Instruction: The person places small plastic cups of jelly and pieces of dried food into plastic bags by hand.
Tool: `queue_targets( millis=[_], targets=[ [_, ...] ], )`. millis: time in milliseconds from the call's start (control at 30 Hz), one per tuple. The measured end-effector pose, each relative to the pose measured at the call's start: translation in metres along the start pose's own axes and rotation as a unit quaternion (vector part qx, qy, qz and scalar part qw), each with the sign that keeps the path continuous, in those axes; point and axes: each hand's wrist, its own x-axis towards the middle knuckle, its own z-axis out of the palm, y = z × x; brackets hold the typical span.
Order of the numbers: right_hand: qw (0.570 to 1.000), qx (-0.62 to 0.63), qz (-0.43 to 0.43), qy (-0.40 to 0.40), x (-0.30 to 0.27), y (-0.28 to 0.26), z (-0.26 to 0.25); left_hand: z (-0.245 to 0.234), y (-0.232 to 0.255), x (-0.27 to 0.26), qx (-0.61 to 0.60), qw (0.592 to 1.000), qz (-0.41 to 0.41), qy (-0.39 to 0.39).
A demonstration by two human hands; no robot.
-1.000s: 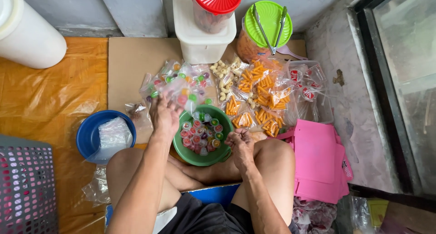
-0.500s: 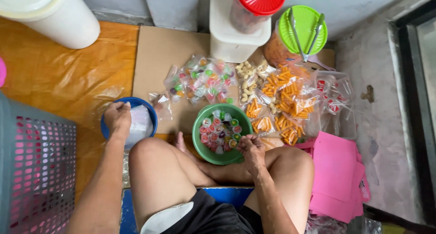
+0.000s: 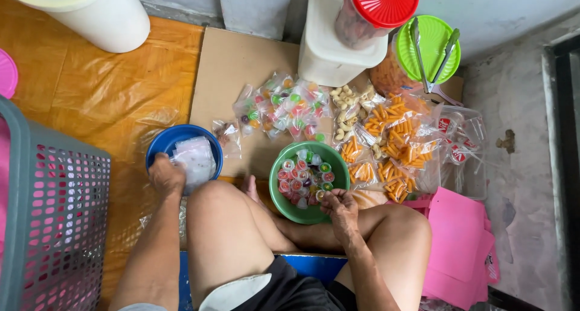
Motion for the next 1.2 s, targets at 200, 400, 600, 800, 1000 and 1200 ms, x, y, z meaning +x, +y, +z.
queue_targets(
  millis=[200, 400, 600, 800, 1000, 1200],
  targets=[
    [0.998, -0.025, -0.042, -0.049, -0.015, -0.020, 0.016, -0.057, 0.033, -0.016, -0.087, 0.995, 0.022, 0.052],
    [0.967, -0.126, -0.201, -0.089, -0.039, -0.045, 0.022, -0.159, 0.165, -0.151, -0.235, 0.944, 0.214, -0.084],
    [0.830, -0.317, -0.431, -0.157, -0.086, -0.091, 0.032, -0.113, 0.197, -0.254, 0.057, 0.851, 0.364, -0.374],
    [0.731, -0.577, -0.322, -0.171, -0.077, -0.049, 0.009, -0.168, 0.224, -0.309, 0.026, 0.796, 0.406, -0.448],
    [0.900, -0.390, -0.123, -0.151, -0.077, -0.034, 0.011, -0.071, 0.164, -0.305, -0.139, 0.863, 0.479, -0.080],
    [0.989, -0.063, 0.017, -0.136, -0.087, -0.018, 0.034, -0.004, 0.112, -0.305, -0.418, 0.797, 0.174, -0.401]
  ],
)
